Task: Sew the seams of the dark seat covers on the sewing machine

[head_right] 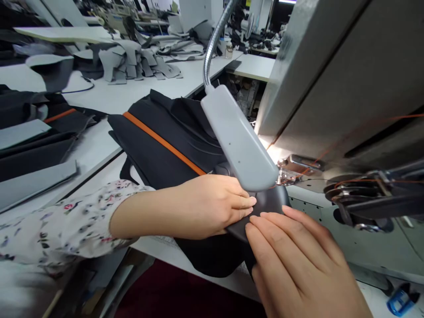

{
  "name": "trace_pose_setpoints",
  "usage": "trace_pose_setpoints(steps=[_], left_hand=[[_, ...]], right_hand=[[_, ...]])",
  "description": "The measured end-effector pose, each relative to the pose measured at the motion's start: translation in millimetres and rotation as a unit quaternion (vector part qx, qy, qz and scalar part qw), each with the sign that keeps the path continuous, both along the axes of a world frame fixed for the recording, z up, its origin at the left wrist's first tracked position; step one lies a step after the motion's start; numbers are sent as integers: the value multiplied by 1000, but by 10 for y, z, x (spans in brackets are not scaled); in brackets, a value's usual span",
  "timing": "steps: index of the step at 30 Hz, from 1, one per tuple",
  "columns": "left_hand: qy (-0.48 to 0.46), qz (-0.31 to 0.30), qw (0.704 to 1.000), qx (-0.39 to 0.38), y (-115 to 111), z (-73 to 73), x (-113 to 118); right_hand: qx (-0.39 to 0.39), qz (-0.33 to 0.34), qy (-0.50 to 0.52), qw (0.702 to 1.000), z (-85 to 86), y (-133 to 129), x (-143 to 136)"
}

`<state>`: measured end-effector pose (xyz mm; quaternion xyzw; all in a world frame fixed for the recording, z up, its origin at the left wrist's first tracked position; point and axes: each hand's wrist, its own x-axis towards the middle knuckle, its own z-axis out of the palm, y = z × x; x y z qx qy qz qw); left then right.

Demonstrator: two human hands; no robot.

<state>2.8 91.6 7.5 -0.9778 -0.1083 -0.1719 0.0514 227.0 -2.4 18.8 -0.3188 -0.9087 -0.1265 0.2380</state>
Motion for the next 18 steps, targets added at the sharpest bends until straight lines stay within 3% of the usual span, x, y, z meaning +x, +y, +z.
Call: trace_pose_setpoints(steps=[4,9,14,18], left_hand=[[62,-65,996,-5,165,82,49],[106,-71,991,-26,279,192,77],[76,-101,992,-23,375,230,66],[80,-87,993,-21,389,235,45]], right_hand=[[10,9,1,1000,-11,45,35],[13,-2,-6,1000,-27,87,87],[11,-14,-27,999,-31,119,144],[-8,-16,-45,999,-65,146,227]])
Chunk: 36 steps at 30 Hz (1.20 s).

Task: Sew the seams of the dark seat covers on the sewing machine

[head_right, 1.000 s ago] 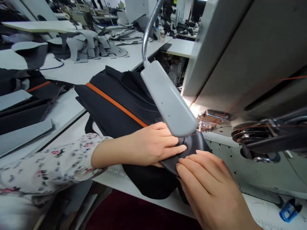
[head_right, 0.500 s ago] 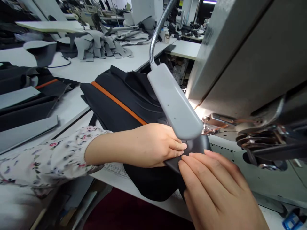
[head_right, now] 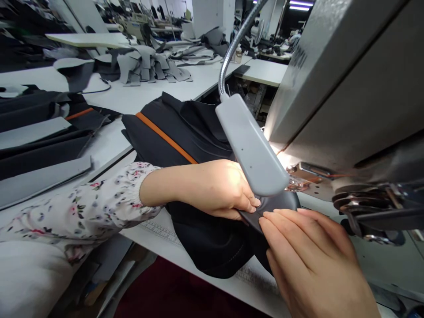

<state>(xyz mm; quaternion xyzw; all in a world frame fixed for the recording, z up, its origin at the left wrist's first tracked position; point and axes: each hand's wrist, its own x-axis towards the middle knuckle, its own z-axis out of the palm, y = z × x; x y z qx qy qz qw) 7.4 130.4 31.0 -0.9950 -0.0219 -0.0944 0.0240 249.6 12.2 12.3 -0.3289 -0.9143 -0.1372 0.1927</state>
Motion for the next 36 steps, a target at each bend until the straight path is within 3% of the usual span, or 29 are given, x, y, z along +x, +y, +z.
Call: trace_pose_setpoints(steps=[3,7,12,16,20,22,25,27,29,31,33,36], left_hand=[[-18,13,1000,16,-55,-40,-17],[-90,51,993,52,-206,-198,3],[-208,135,962,111,-442,-429,122],[-251,173,944,127,-562,-506,217],[-265,201,935,121,-564,-500,285],[-259,211,935,122,-536,-482,312],[-219,221,942,129,-509,-445,337],[-199,226,943,139,-519,-420,341],[-194,231,942,148,-548,-400,342],[-185,233,943,148,-573,-385,343],[-170,232,948,135,-569,-369,333],[-154,218,958,108,-486,-324,260]], right_hand=[[-7,-7,10,1000,-23,29,30],[-12,-16,8,1000,-7,83,32],[9,-2,3,1000,28,182,58],[20,-9,12,1000,26,242,96],[41,-53,6,998,17,81,118],[60,-34,36,997,-45,-100,42],[49,83,114,989,-320,-338,-281],[-10,107,120,987,-624,-378,-618],[-116,14,105,988,-958,-320,-974],[-170,-18,85,982,-1241,-235,-1244],[-195,-22,80,977,-1427,-222,-1328],[-211,-6,89,973,-1543,-442,-1043]])
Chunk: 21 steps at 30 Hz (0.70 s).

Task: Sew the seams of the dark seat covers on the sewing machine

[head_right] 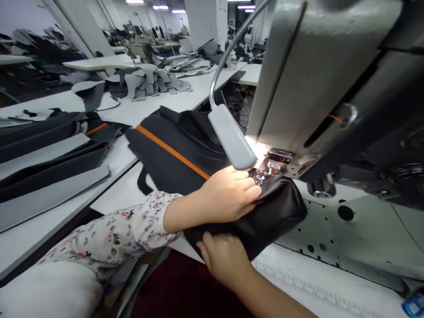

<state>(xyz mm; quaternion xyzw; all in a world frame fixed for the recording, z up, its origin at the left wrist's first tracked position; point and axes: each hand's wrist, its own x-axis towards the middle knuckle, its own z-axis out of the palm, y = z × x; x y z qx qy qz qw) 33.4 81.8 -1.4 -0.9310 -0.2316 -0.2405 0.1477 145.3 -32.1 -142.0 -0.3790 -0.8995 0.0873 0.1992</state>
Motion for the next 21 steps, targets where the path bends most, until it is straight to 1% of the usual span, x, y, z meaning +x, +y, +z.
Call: trace_pose_setpoints(steps=[2,4,6,8,9,10,11,13,15,16,18,19,21], left_hand=[[10,-41,999,-30,93,38,-91],[12,-106,991,-77,191,67,-189],[-5,-149,980,-129,270,74,-264],[-32,-158,971,-175,317,59,-302],[-46,-157,966,-199,330,45,-309],[-63,-157,960,-224,337,30,-313],[-84,-158,952,-249,340,14,-316],[-123,-156,937,-288,341,-11,-323],[-135,-151,934,-295,337,-15,-331],[-126,-152,937,-288,335,-6,-334],[-88,-157,950,-256,328,32,-333],[-63,-160,957,-236,325,59,-332],[-14,-161,968,-193,327,113,-337]], right_hand=[[0,11,18,1000,1,-250,363],[11,1,47,999,66,-471,699],[49,2,63,997,182,-583,872],[121,34,59,990,285,-551,829],[149,50,39,987,308,-484,739],[159,55,11,986,304,-389,616],[152,48,-20,987,276,-276,476],[104,29,-77,991,168,-32,194],[66,25,-94,993,64,160,0],[55,34,-92,994,35,213,-36],[33,53,-82,995,39,209,49],[24,63,-76,995,63,156,170],[5,87,-53,995,123,-14,535]])
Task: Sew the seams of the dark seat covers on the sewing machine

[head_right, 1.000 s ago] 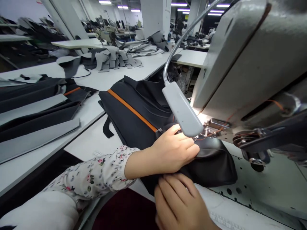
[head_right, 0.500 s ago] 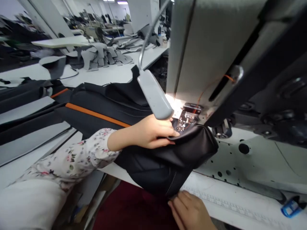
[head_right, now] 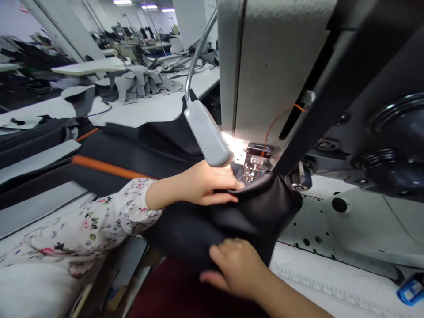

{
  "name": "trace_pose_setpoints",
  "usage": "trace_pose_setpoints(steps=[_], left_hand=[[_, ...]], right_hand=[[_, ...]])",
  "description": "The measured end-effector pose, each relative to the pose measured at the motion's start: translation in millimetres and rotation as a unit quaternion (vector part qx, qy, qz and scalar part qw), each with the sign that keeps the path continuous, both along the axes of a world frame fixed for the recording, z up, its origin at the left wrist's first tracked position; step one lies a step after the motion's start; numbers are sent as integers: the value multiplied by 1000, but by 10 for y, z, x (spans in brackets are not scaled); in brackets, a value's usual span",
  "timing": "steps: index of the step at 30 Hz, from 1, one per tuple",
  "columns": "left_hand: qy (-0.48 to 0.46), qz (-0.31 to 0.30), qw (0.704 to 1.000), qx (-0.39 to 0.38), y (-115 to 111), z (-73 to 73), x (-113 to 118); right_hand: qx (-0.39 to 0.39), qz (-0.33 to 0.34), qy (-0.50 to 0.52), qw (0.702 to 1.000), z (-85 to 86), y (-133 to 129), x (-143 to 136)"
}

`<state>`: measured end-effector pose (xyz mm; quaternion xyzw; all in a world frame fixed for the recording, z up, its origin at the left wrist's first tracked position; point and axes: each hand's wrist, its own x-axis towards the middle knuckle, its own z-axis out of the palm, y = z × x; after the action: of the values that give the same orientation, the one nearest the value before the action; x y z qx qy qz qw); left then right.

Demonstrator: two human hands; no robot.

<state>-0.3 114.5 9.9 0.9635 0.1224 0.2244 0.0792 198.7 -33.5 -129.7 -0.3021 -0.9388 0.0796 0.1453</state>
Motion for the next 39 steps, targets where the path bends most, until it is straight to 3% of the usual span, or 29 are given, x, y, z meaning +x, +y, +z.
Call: trace_pose_setpoints(steps=[2,4,7,10,13,16,19,24,31,36,39], left_hand=[[28,-18,999,31,21,34,-19],[25,-53,998,31,63,30,-49],[-13,-98,995,4,134,-53,-79],[-54,-109,992,-14,187,-154,-66],[-79,-127,987,-57,246,-178,-45],[-66,-152,978,-125,320,-138,-44],[-58,-157,979,-115,361,-132,-42],[-72,-144,986,-44,317,-233,-28],[-79,-117,988,-66,273,-269,-33],[-120,-156,976,-96,316,-250,-29],[-143,-146,975,-82,293,-287,-4]], right_hand=[[-26,15,51,998,44,-171,430],[-19,-22,79,996,91,-268,787],[16,-53,93,994,312,-257,977],[137,-51,117,982,787,-136,774],[276,-77,50,957,1297,73,419],[286,-173,-87,939,1551,309,156],[256,-211,-142,932,1523,420,83],[256,-208,-122,936,1335,345,142],[261,-214,-111,935,1302,385,151],[265,-216,-99,935,1267,464,241],[269,-216,-95,934,1240,502,300]])
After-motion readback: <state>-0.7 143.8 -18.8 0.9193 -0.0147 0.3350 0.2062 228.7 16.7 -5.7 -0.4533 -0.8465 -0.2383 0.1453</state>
